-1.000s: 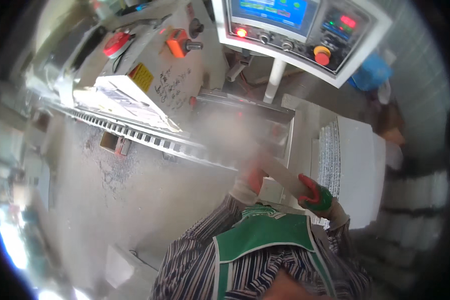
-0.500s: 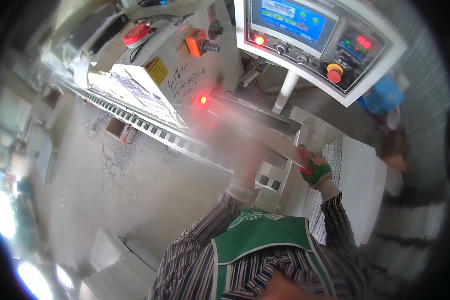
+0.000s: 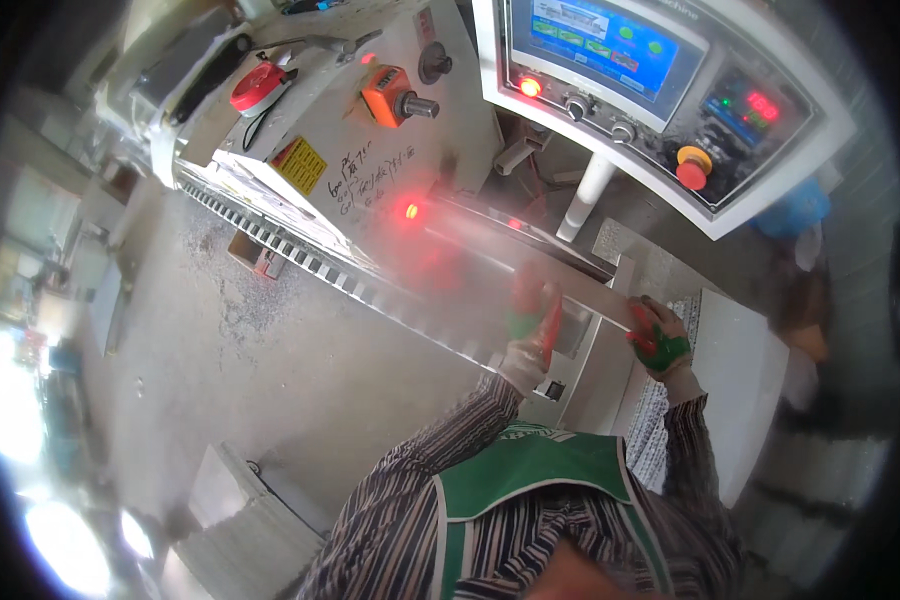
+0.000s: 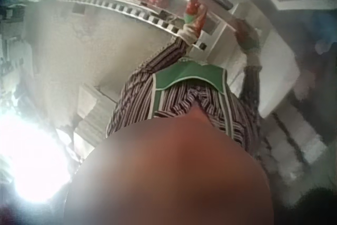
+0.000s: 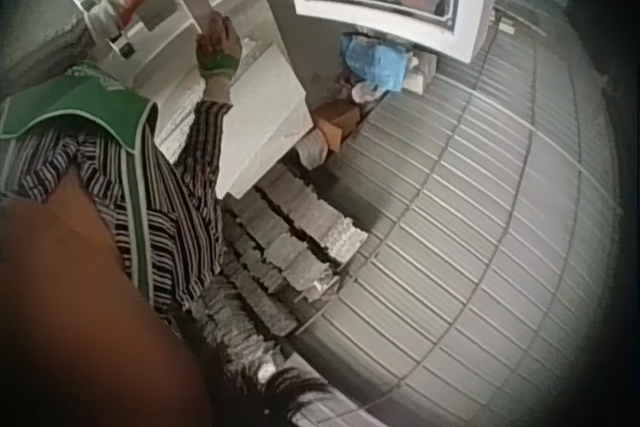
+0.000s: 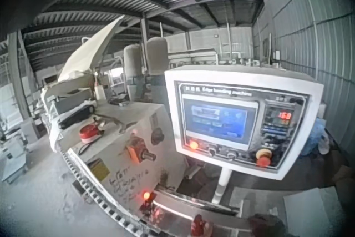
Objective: The recorder is feeding rectangular wood panels into an edge banding machine.
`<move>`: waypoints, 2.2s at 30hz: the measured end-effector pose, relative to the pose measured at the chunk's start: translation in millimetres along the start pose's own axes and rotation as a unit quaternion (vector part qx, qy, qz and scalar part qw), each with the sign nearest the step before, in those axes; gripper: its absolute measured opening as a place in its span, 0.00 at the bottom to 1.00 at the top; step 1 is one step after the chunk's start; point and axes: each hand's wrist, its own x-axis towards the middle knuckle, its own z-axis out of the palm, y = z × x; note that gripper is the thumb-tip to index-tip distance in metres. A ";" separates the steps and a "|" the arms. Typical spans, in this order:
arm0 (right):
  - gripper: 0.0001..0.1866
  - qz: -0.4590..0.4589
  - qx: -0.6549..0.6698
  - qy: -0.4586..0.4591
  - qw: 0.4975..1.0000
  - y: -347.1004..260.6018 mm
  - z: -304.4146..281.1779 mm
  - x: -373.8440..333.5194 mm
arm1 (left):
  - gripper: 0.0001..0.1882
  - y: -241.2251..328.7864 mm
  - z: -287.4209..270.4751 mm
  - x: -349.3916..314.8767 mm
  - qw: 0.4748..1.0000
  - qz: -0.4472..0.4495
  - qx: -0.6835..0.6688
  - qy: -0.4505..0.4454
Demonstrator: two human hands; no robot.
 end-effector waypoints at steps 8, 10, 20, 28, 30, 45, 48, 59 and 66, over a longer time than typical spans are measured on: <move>0.33 0.050 -0.023 -0.005 0.998 -6.4 -1.5 6.0 | 0.35 4.0 -6.1 8.6 0.999 -0.029 0.015 -0.015; 0.33 0.052 -0.013 -0.013 0.998 -7.0 -3.0 9.5 | 0.35 9.6 -8.6 12.3 0.996 0.002 0.083 -0.028; 0.33 0.042 -0.030 0.025 0.998 -24.3 18.3 35.3 | 0.36 51.7 -32.3 12.0 0.977 -0.056 -0.190 -0.079; 0.31 0.013 -0.031 0.080 0.996 -23.7 9.9 25.2 | 0.39 66.0 -33.9 10.3 0.992 0.031 -0.049 -0.112; 0.29 0.008 -0.039 0.090 0.995 -21.5 11.4 21.8 | 0.39 67.4 -31.4 9.1 0.992 0.027 -0.059 -0.109; 0.23 0.015 -0.086 0.107 0.990 -20.8 18.7 19.7 | 0.32 35.3 -39.3 22.3 0.997 0.023 0.033 -0.067; 0.22 0.022 -0.075 0.102 0.992 -22.3 18.7 21.4 | 0.32 28.8 -42.4 25.7 0.997 0.009 0.051 -0.055; 0.20 0.021 -0.102 0.107 0.989 -23.9 21.2 21.8 | 0.32 40.4 -39.6 21.1 0.985 0.117 0.066 -0.108; 0.20 0.019 -0.107 0.125 0.986 -27.2 21.9 22.3 | 0.33 53.8 -36.6 17.2 0.985 0.102 -0.031 -0.136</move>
